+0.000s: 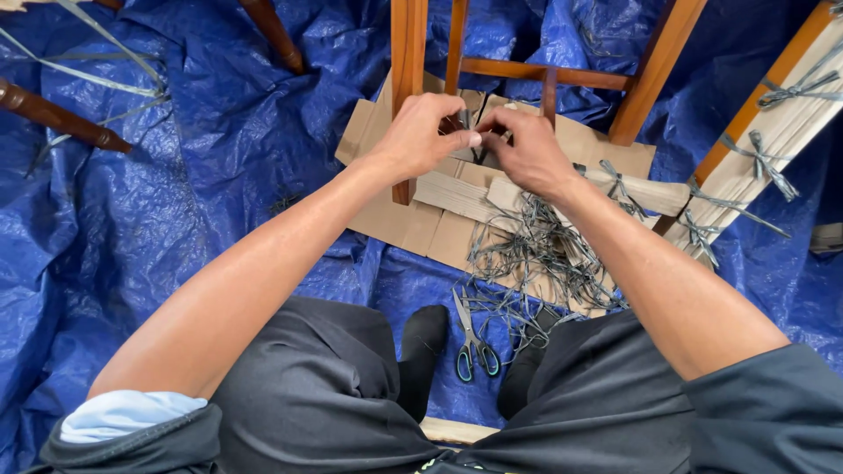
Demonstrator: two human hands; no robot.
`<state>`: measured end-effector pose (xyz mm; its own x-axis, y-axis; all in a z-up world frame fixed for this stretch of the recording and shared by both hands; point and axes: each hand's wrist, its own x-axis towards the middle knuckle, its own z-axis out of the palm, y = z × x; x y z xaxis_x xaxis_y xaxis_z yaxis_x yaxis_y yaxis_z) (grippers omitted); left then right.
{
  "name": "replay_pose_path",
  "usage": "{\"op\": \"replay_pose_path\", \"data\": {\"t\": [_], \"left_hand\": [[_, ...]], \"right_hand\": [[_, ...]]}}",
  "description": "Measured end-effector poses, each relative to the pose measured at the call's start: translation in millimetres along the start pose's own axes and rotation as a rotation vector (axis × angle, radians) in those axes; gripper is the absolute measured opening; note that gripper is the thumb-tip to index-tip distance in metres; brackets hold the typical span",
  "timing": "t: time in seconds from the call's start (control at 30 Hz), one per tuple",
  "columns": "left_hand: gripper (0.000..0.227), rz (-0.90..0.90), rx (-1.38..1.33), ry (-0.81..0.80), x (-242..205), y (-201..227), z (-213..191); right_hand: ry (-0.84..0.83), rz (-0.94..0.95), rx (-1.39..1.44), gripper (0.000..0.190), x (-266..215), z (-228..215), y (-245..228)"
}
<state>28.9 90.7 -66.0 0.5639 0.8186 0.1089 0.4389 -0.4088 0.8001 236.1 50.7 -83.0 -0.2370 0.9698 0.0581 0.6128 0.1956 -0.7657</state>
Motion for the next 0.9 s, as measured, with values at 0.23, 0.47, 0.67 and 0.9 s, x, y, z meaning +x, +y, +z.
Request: {"op": "replay_pose_path", "data": {"t": [0.23,0.47,0.67,0.9], "left_hand": [[0.03,0.061,-0.06,0.189,3.1,-12.1,2.4],[0.031,-0.029,0.009,0.284,19.7,-1.0,15.3],[0.025,-0.245,-0.24,0.163,30.3,-30.8,23.7],[0.04,-0.12,-0.355,-0.086,13.8,-62.6,37.3]], "right_hand": [[-0.016,-0.047,0.1,0.013,4.6,0.9,12.8],[-0.129,0.0,0.1,0.019,3.0,-0.9,15.0],[-0.12,0.059,0.105,0.028,5.9,0.0,24.8],[-0.211,0.13,0.284,0.029,12.0,-6.7,30.6]]}}
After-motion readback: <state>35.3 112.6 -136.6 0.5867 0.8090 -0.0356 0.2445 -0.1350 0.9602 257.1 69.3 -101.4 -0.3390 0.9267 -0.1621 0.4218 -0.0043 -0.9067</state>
